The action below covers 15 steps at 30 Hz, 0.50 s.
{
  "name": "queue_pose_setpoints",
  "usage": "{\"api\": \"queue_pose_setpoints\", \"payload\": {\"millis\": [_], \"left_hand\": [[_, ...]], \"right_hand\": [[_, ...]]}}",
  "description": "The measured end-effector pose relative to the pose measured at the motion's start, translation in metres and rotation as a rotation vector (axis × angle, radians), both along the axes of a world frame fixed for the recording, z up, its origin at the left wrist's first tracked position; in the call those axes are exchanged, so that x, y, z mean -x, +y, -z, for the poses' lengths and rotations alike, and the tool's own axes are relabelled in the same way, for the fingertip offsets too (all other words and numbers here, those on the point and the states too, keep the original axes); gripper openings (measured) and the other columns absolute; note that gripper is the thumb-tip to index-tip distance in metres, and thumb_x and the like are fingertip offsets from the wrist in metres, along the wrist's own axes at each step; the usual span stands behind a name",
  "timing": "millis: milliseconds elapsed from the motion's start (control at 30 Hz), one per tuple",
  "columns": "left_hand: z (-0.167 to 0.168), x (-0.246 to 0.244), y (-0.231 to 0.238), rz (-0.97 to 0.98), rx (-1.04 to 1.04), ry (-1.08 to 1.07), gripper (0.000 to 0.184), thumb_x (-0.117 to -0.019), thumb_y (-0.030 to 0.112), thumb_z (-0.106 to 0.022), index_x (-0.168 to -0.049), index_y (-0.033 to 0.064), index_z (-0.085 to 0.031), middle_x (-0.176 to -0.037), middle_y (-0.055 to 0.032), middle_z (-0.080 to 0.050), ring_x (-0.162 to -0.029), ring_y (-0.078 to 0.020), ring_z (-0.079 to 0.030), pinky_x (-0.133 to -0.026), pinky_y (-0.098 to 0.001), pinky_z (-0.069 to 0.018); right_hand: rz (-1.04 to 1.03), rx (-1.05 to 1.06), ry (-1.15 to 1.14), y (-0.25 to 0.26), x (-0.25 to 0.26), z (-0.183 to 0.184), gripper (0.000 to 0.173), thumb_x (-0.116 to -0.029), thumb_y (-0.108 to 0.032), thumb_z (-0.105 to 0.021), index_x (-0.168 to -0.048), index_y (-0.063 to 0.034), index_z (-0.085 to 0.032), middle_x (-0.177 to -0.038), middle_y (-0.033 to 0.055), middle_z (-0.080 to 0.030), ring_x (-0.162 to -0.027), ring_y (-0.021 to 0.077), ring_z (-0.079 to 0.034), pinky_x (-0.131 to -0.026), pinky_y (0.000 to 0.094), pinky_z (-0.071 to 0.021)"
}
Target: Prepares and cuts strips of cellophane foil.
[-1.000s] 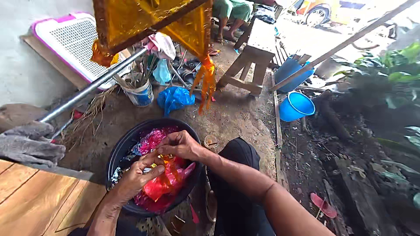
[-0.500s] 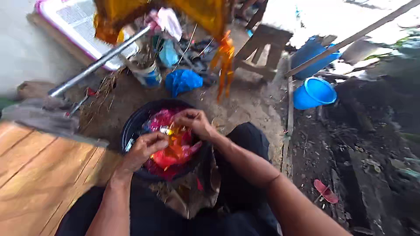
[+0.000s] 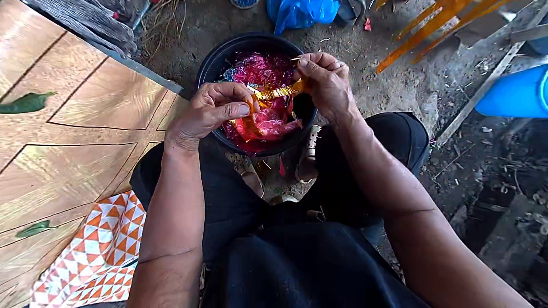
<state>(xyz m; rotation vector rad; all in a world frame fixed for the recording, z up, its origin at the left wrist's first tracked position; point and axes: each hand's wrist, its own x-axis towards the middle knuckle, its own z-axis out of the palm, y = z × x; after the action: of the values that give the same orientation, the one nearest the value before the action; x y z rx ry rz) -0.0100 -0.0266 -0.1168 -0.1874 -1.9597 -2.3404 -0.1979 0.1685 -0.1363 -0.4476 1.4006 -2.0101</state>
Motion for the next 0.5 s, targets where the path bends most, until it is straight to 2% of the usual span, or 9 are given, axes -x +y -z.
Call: {"api": "queue_pose_setpoints", "payload": {"millis": [100, 167, 267, 333, 400, 433, 467, 500], "left_hand": [[-0.004, -0.004, -0.004, -0.003, -0.01, 0.026, 0.015, -0.0963, 0.032, -0.07, -0.102, 0.0189, -0.073, -0.1, 0.0041, -0.072, -0.092, -0.0131, -0.071, -0.086, -0.0352, -0.0614], [-0.009, -0.006, -0.007, 0.004, -0.04, 0.073, 0.015, -0.0962, 0.033, -0.07, -0.103, 0.0205, -0.074, -0.1, 0.0059, -0.073, -0.09, -0.011, -0.071, -0.083, -0.033, -0.0621], [-0.015, -0.009, -0.011, 0.021, -0.144, 0.16, 0.014, -0.0966, 0.029, -0.069, -0.103, 0.0177, -0.074, -0.101, 0.0038, -0.074, -0.091, -0.012, -0.072, -0.082, -0.0316, -0.062], [-0.016, -0.011, -0.014, 0.016, -0.182, 0.187, 0.013, -0.0963, 0.027, -0.069, -0.102, 0.0163, -0.075, -0.101, 0.0021, -0.074, -0.091, -0.0144, -0.073, -0.084, -0.0358, -0.0626], [-0.016, -0.012, -0.015, 0.001, -0.174, 0.176, 0.012, -0.0963, 0.026, -0.069, -0.102, 0.0165, -0.074, -0.1, 0.0015, -0.074, -0.09, -0.0157, -0.073, -0.083, -0.0378, -0.063], [-0.015, -0.013, -0.015, 0.0, -0.164, 0.163, 0.012, -0.0967, 0.026, -0.068, -0.102, 0.0165, -0.074, -0.1, 0.0013, -0.074, -0.089, -0.016, -0.073, -0.083, -0.0383, -0.0632], [-0.013, -0.013, -0.016, 0.005, -0.159, 0.149, 0.013, -0.097, 0.027, -0.068, -0.102, 0.016, -0.073, -0.101, 0.0006, -0.074, -0.089, -0.0166, -0.073, -0.083, -0.0384, -0.0634], [-0.012, -0.012, -0.015, 0.017, -0.154, 0.132, 0.014, -0.0972, 0.027, -0.068, -0.104, 0.0157, -0.073, -0.101, -0.0003, -0.074, -0.089, -0.0169, -0.073, -0.082, -0.0383, -0.0636]], "right_hand": [[0.044, -0.052, -0.043, 0.001, 0.005, 0.003, 0.007, -0.0996, -0.004, -0.061, -0.1, -0.001, -0.067, -0.075, 0.0048, -0.072, -0.061, 0.0118, -0.068, -0.058, 0.0279, -0.06], [0.062, -0.101, -0.05, 0.0, 0.009, 0.006, 0.007, -0.0997, -0.005, -0.061, -0.099, -0.0016, -0.067, -0.074, 0.0042, -0.071, -0.058, 0.0123, -0.067, -0.056, 0.0288, -0.0598], [0.007, -0.287, 0.079, 0.001, 0.014, 0.014, 0.009, -0.0988, -0.007, -0.064, -0.104, 0.0002, -0.067, -0.08, 0.0049, -0.071, -0.064, 0.0118, -0.069, -0.061, 0.0285, -0.0615], [-0.133, -0.52, 0.32, 0.003, 0.017, 0.018, 0.031, -0.0936, -0.01, -0.069, -0.122, 0.0017, -0.065, -0.101, 0.0097, -0.072, -0.082, 0.013, -0.07, -0.075, 0.0303, -0.0589], [-0.29, -0.723, 0.488, 0.002, 0.021, 0.02, 0.058, -0.0873, -0.018, -0.077, -0.139, -0.0001, -0.058, -0.129, 0.0183, -0.066, -0.111, 0.0262, -0.068, -0.097, 0.0455, -0.055], [-0.343, -0.766, 0.524, 0.001, 0.02, 0.021, 0.069, -0.0855, -0.023, -0.08, -0.145, -0.0018, -0.053, -0.137, 0.0206, -0.062, -0.119, 0.0312, -0.065, -0.101, 0.0511, -0.0524], [-0.381, -0.749, 0.543, 0.0, 0.018, 0.02, 0.075, -0.0852, -0.027, -0.082, -0.148, -0.0022, -0.049, -0.141, 0.0217, -0.059, -0.122, 0.0331, -0.063, -0.103, 0.0521, -0.0512], [-0.402, -0.671, 0.55, 0.001, 0.015, 0.018, 0.076, -0.0868, -0.03, -0.081, -0.149, -0.0014, -0.047, -0.141, 0.0213, -0.058, -0.123, 0.0305, -0.063, -0.102, 0.0476, -0.0523]]}}
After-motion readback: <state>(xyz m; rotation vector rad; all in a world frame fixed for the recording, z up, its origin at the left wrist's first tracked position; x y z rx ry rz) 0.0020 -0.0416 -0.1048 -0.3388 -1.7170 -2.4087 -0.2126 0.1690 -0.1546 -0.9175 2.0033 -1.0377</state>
